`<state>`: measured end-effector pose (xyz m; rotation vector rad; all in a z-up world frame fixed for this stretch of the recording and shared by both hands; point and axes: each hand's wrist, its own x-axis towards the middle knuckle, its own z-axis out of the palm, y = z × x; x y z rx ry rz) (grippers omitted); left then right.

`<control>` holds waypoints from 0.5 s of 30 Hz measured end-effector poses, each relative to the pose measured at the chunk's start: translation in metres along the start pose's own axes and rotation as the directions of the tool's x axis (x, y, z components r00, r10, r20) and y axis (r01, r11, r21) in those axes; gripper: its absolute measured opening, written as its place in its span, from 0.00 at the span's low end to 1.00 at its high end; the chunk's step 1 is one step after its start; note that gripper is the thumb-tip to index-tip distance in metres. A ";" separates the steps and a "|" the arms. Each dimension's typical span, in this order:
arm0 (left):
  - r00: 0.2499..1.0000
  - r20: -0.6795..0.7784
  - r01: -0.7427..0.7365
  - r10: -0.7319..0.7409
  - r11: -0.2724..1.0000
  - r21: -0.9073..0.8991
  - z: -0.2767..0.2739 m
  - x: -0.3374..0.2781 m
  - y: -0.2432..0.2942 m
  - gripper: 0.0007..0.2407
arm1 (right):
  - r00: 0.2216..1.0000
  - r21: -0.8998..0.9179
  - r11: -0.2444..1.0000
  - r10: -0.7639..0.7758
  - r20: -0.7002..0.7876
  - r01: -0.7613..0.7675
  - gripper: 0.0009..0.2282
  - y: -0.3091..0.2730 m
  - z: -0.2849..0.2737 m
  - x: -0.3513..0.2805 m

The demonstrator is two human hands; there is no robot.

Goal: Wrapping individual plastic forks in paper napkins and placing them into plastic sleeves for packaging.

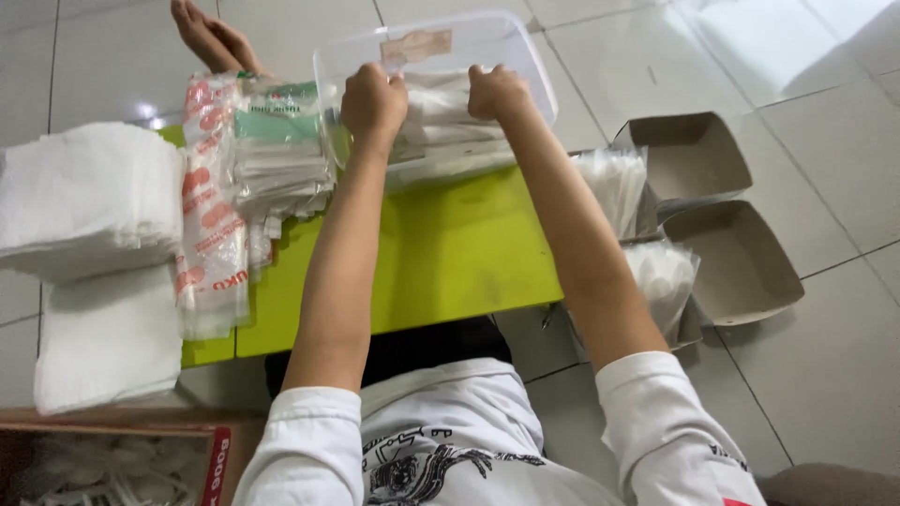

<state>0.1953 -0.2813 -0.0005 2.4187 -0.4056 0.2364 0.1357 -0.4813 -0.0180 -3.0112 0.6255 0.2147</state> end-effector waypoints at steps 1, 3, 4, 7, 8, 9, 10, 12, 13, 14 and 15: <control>1.000 -0.007 -0.008 0.008 1.000 -0.007 0.005 0.003 0.001 0.10 | 1.000 -0.004 1.000 0.004 -0.011 -0.004 0.24 0.003 -0.001 0.001; 0.988 -0.031 -0.138 0.148 0.966 0.221 0.009 0.007 -0.007 0.18 | 0.997 -0.031 0.999 -0.012 0.072 0.014 0.23 -0.002 -0.003 0.005; 0.988 -0.047 -0.131 0.145 0.967 0.220 -0.001 0.009 -0.001 0.18 | 0.998 -0.037 0.999 -0.022 0.061 0.024 0.23 -0.002 -0.006 0.003; 0.960 -0.070 -0.237 0.271 0.921 0.308 -0.040 0.014 0.016 0.16 | 0.997 -0.103 0.994 -0.020 0.069 0.027 0.16 0.001 -0.014 0.006; 0.901 -0.150 -0.340 0.406 0.878 0.336 -0.059 0.015 0.020 0.14 | 0.998 -0.158 0.986 -0.058 0.009 0.058 0.12 0.004 -0.017 0.015; 0.817 -0.222 -0.432 0.532 0.820 0.376 -0.079 0.017 0.024 0.13 | 0.994 -0.214 0.973 -0.098 -0.049 0.086 0.11 0.007 -0.022 0.023; 0.819 -0.252 -0.403 0.515 0.830 0.385 -0.107 0.009 0.026 0.13 | 0.990 -0.233 0.966 -0.130 -0.062 0.112 0.11 -0.002 -0.044 0.023; 0.605 -0.150 -0.568 0.782 0.556 0.606 -0.163 -0.011 0.031 0.09 | 0.955 -0.340 0.937 -0.171 -0.243 0.081 0.10 -0.022 -0.084 0.021; 0.616 -0.169 -0.537 0.769 0.567 0.624 -0.195 -0.030 0.022 0.09 | 0.946 -0.352 0.930 -0.205 -0.252 0.108 0.10 -0.043 -0.112 0.005; 0.534 -0.017 -0.483 0.846 0.321 0.815 -0.228 -0.052 0.010 0.07 | 0.848 -0.345 0.916 -0.342 -0.406 0.204 0.10 -0.069 -0.138 -0.012; 0.473 0.165 -0.390 0.865 0.037 0.920 -0.261 -0.075 -0.001 0.09 | 0.707 -0.348 0.888 -0.452 -0.545 0.300 0.12 -0.096 -0.162 -0.029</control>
